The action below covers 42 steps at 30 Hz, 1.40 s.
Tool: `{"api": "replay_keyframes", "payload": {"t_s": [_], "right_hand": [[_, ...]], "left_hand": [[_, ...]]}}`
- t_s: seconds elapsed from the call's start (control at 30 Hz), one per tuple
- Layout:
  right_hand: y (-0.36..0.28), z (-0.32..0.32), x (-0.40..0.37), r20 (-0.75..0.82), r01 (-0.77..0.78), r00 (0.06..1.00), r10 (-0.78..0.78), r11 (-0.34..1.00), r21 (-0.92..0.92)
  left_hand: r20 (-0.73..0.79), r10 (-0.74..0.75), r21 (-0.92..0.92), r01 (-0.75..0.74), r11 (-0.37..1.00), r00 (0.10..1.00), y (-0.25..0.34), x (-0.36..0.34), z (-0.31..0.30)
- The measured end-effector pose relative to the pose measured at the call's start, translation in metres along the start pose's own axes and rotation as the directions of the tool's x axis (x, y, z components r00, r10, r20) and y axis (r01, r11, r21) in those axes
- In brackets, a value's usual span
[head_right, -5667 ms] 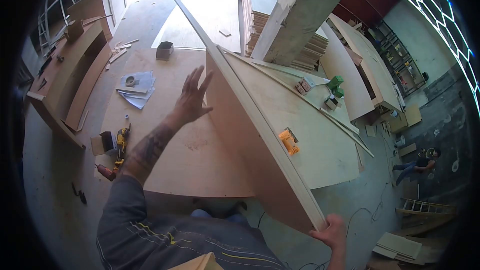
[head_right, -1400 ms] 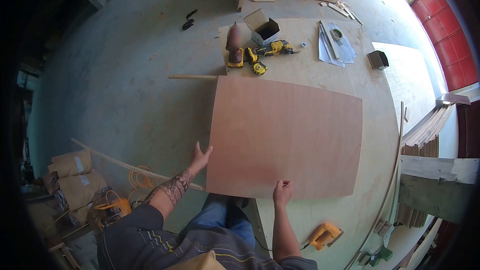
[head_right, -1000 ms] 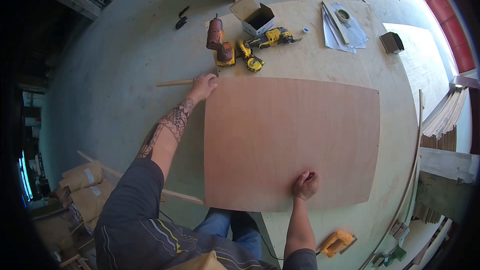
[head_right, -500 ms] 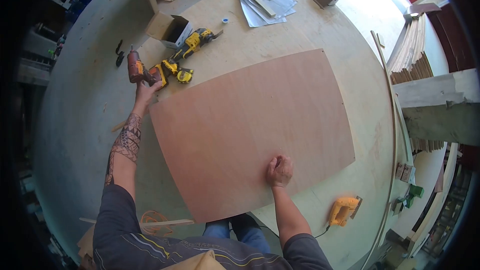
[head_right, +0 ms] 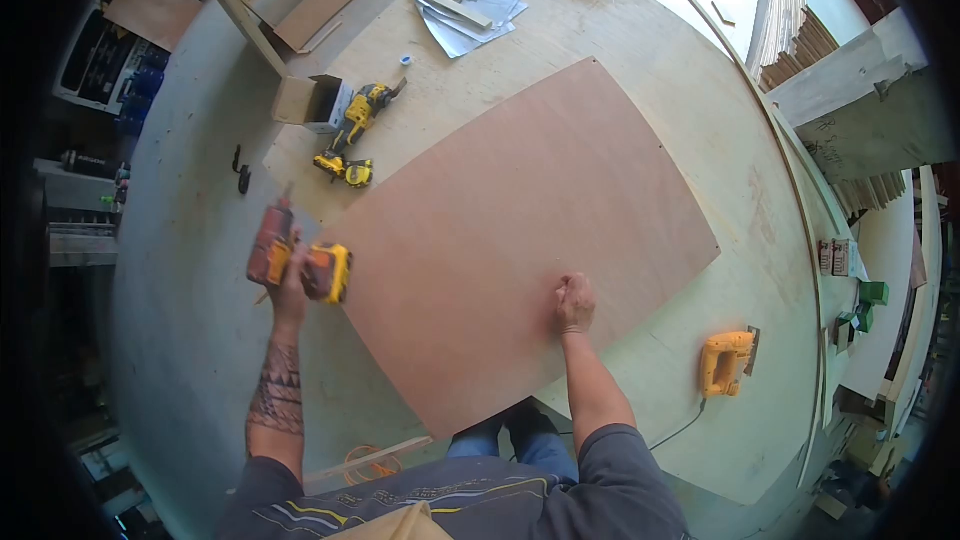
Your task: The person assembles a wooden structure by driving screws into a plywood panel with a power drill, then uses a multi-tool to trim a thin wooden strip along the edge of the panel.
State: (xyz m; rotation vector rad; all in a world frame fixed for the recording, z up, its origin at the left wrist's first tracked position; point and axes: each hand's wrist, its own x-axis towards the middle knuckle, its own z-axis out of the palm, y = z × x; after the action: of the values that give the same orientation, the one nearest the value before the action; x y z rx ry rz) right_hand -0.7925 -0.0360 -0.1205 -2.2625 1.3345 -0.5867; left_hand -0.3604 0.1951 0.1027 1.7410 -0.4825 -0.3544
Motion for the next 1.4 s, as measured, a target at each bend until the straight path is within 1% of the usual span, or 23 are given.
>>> {"api": "replay_keyframes", "payload": {"t_s": [0.07,0.1,0.17,0.2,0.23,0.27,0.3,0.33,0.4,0.43,0.5,0.67,0.77,0.83,0.93,1.07,1.13,1.17,1.23,1.3,1.33,1.37,1.4], "right_hand": [[0.006,0.009,-0.001,-0.122,-0.032,0.992,0.042,0.996,0.084],[0.001,0.012,-0.002,-0.120,-0.024,0.992,0.036,0.995,0.099],[-0.008,0.007,-0.009,-0.179,-0.215,0.941,0.287,0.916,0.339],[-0.020,-0.001,-0.014,-0.172,-0.216,0.943,0.284,0.919,0.330],[-0.041,-0.013,-0.023,0.126,-0.447,0.867,0.482,0.641,0.624],[-0.068,-0.029,-0.033,0.457,-0.640,0.713,0.532,0.228,0.734],[-0.098,-0.045,-0.041,0.575,-0.677,0.658,0.487,0.047,0.735],[-0.126,-0.058,-0.048,0.676,-0.696,0.603,0.422,-0.136,0.705],[-0.163,-0.074,-0.062,0.781,-0.740,0.542,0.310,-0.265,0.619],[-0.174,-0.081,-0.073,0.780,-0.742,0.530,0.332,-0.263,0.617],[-0.192,-0.087,-0.074,0.827,-0.751,0.526,0.197,-0.348,0.561],[-0.207,-0.102,-0.070,0.822,-0.732,0.529,0.210,-0.377,0.568],[-0.203,-0.106,-0.067,0.822,-0.731,0.543,0.173,-0.383,0.564],[-0.203,-0.106,-0.066,0.814,-0.782,0.555,0.171,-0.227,0.581],[-0.204,-0.099,-0.062,0.826,-0.805,0.531,0.188,-0.193,0.561],[-0.218,-0.060,-0.052,0.864,-0.838,0.494,0.098,-0.211,0.504],[-0.228,-0.042,-0.046,0.909,-0.906,0.409,0.077,-0.088,0.415],[-0.224,-0.027,-0.042,0.916,-0.912,0.398,0.055,-0.080,0.401],[-0.199,0.011,-0.033,0.777,-0.756,0.604,0.179,0.438,0.487],[-0.161,0.016,-0.002,0.580,-0.435,0.803,0.136,0.800,0.414],[-0.148,0.007,0.017,0.487,-0.320,0.857,0.167,0.913,0.251],[-0.133,-0.002,0.036,0.384,-0.208,0.908,0.169,0.976,0.062],[-0.102,0.007,0.051,0.220,-0.124,0.967,0.129,0.992,-0.036]], "left_hand": [[0.138,-0.177,-0.001,0.179,0.984,0.974,0.004,-0.072,-0.001],[0.172,-0.251,0.032,0.250,0.968,0.952,0.013,-0.108,0.004],[0.271,-0.353,0.019,0.362,0.932,0.896,0.019,-0.173,0.014],[0.320,-0.393,-0.004,0.416,0.910,0.862,0.020,-0.198,0.020],[0.320,-0.410,-0.010,0.435,0.900,0.854,0.021,-0.216,0.027],[0.361,-0.467,-0.034,0.511,0.859,0.808,0.021,-0.236,0.032],[0.407,-0.514,-0.056,0.582,0.811,0.755,0.021,-0.251,0.037],[0.417,-0.528,-0.059,0.602,0.796,0.740,0.020,-0.261,0.043],[0.439,-0.517,-0.078,0.604,0.793,0.735,0.019,-0.278,0.051],[0.451,-0.529,-0.075,0.621,0.780,0.719,0.021,-0.285,0.050],[0.475,-0.481,-0.069,0.575,0.815,0.737,0.021,-0.281,0.054],[0.501,-0.461,-0.096,0.576,0.812,0.733,0.029,-0.270,0.054],[0.526,-0.493,-0.065,0.610,0.790,0.693,0.033,-0.265,0.054],[0.510,-0.513,-0.096,0.639,0.763,0.690,0.035,-0.263,0.054],[0.517,-0.531,-0.159,0.685,0.711,0.671,0.024,-0.264,0.055],[0.385,-0.609,-0.264,0.715,0.647,0.694,0.020,-0.253,0.056],[0.334,-0.620,-0.312,0.704,0.638,0.710,0.009,-0.234,0.044],[0.327,-0.622,-0.345,0.702,0.623,0.712,0.002,-0.222,0.039],[0.249,-0.657,-0.354,0.698,0.622,0.712,-0.007,-0.193,0.021],[0.105,-0.667,-0.411,0.643,0.646,0.737,-0.018,-0.157,-0.001],[0.052,-0.664,-0.386,0.628,0.676,0.746,-0.024,-0.138,-0.012],[0.000,-0.659,-0.360,0.615,0.702,0.753,-0.030,-0.119,-0.024],[-0.036,-0.659,-0.309,0.619,0.722,0.751,-0.036,-0.099,-0.036]]}}
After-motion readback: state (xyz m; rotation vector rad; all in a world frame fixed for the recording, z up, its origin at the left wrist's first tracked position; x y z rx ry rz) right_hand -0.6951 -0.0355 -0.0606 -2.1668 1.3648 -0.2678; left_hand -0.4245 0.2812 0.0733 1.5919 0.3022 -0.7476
